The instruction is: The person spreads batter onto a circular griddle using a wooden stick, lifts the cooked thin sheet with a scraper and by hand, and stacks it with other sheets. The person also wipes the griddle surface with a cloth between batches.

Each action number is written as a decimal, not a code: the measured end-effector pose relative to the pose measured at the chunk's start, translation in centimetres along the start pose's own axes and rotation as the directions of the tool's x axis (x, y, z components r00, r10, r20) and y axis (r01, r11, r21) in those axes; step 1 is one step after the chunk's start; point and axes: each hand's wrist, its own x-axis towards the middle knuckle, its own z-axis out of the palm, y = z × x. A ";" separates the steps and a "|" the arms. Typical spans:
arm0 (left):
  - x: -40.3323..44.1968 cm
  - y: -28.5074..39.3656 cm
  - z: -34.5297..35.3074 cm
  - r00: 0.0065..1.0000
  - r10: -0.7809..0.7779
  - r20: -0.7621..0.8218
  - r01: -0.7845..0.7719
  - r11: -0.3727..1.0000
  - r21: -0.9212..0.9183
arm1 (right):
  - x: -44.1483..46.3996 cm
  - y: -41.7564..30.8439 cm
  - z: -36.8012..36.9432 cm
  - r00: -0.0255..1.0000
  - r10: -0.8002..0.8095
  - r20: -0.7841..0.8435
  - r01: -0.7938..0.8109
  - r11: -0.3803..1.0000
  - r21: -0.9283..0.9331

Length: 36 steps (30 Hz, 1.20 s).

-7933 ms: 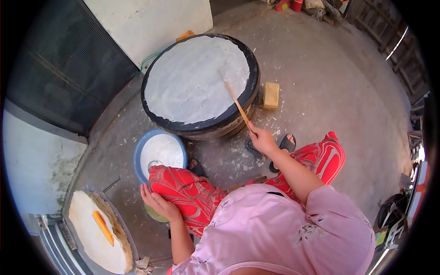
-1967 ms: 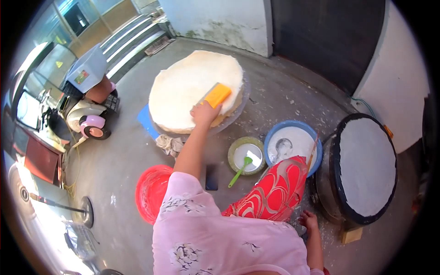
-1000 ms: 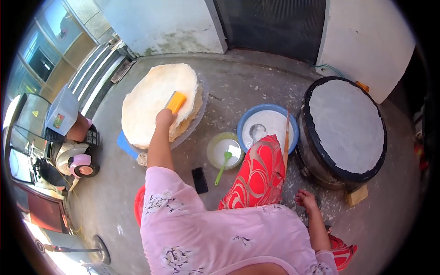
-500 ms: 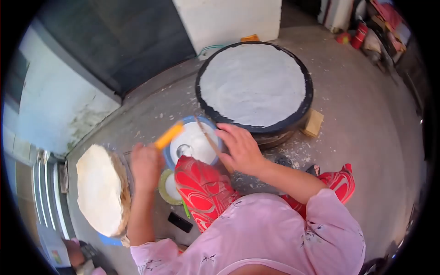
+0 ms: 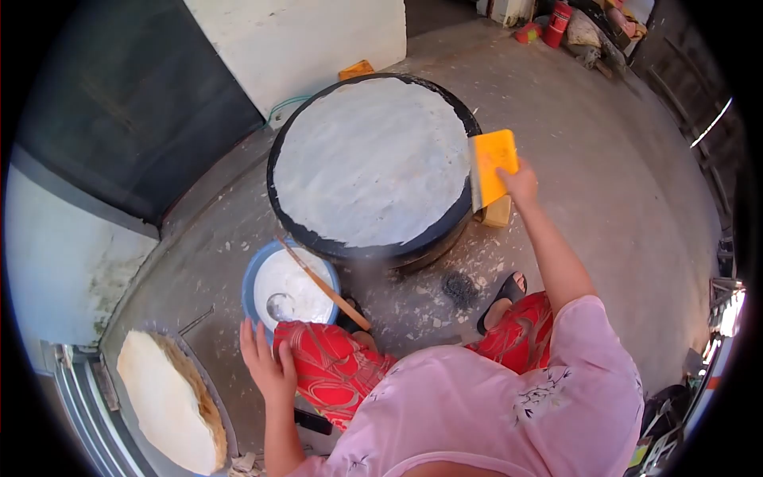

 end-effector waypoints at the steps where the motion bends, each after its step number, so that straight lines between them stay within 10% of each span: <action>1: -0.8 -0.2 0.2 1.000 0.006 0.007 -0.006 1.000 -0.005 | 1.2 0.9 0.1 1.000 0.007 -0.005 -0.007 1.000 -0.005; 6: -2.3 1.8 2.4 0.960 -0.280 0.022 0.279 0.943 -0.181 | 5.9 1.8 4.6 0.953 -0.237 -0.188 0.145 0.904 -0.402; 9: -1.5 2.9 3.1 0.947 -0.321 -0.001 0.317 0.936 -0.154 | 11.2 -1.3 4.7 0.982 0.130 -0.138 -0.176 0.898 -0.403; 13: -0.2 3.6 3.1 0.934 -0.358 -0.012 0.354 0.927 -0.121 | 16.3 -4.2 7.6 1.000 -0.014 0.007 0.015 0.809 -0.588; 16: 1.0 3.5 3.6 0.958 -0.286 0.007 0.285 0.955 -0.085 | 20.9 -5.5 10.0 0.982 0.181 -0.048 -0.176 0.812 -0.556; 18: 2.0 4.1 3.5 0.952 -0.304 0.042 0.306 0.948 -0.091 | 22.4 -5.7 13.0 0.987 -0.158 0.040 0.149 0.775 -0.614; 22: 5.1 5.1 3.3 0.959 -0.265 0.101 0.273 0.959 -0.075 | 27.1 -9.7 15.6 0.998 0.063 -0.005 -0.049 0.731 -0.681; 29: 6.1 3.9 4.6 0.950 -0.293 0.107 0.299 0.954 -0.040 | 31.9 -14.9 26.6 0.924 -0.291 0.246 0.380 0.659 -0.649; 36: 5.8 3.3 5.0 0.941 -0.326 0.091 0.326 0.945 0.021 | 27.9 -24.0 39.4 0.600 -0.628 0.495 0.798 0.517 -0.310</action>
